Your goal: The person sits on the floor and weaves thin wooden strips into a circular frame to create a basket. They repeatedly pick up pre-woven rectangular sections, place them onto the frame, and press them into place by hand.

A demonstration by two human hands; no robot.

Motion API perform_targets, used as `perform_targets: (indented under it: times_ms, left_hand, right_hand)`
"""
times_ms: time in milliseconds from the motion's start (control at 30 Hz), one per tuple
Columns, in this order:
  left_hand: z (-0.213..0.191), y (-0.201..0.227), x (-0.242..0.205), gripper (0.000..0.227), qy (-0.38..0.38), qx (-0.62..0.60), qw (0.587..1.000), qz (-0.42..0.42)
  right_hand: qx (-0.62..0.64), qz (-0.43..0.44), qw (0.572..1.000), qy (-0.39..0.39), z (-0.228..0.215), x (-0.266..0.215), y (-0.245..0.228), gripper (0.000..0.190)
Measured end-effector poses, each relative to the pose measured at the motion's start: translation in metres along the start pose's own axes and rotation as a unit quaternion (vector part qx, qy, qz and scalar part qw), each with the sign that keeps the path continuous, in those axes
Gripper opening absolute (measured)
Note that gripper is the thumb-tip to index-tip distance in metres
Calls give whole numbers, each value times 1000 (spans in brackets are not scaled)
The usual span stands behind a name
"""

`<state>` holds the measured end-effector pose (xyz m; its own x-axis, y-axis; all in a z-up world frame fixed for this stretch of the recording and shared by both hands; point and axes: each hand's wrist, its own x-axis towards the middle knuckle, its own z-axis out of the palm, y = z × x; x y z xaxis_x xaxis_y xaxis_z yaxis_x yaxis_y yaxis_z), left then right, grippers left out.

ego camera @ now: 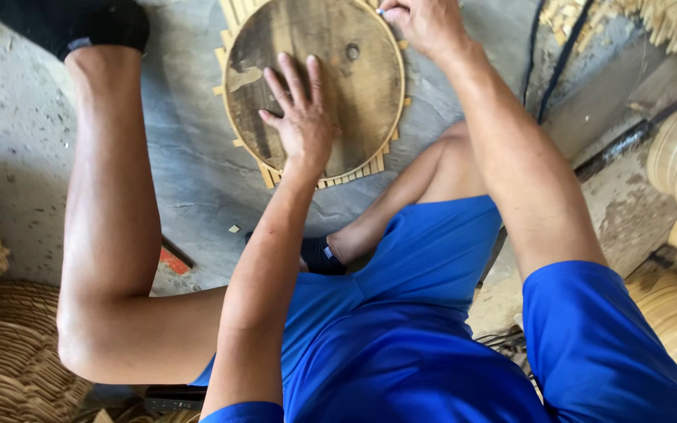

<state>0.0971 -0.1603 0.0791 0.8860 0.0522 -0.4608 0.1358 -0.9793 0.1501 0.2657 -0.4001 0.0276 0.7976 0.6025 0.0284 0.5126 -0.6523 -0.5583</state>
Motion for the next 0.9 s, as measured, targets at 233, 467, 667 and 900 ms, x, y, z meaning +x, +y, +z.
perform_targets:
  times_ms: [233, 467, 667, 900]
  left_hand:
    - [6, 3, 1, 147, 11, 4, 1000, -7]
    - [18, 0, 2, 149, 11, 8, 1000, -7]
    - [17, -1, 4, 150, 6, 2, 1000, -5]
    - [22, -5, 11, 150, -22, 0, 1000, -16]
  right_hand:
    - [-1, 49, 998, 31, -9, -47, -15, 7]
    - [27, 74, 991, 106, 6, -74, -28, 6]
    - [30, 193, 978, 78, 17, -112, -36, 6]
    - [1, 236, 967, 92, 45, -151, -61, 5]
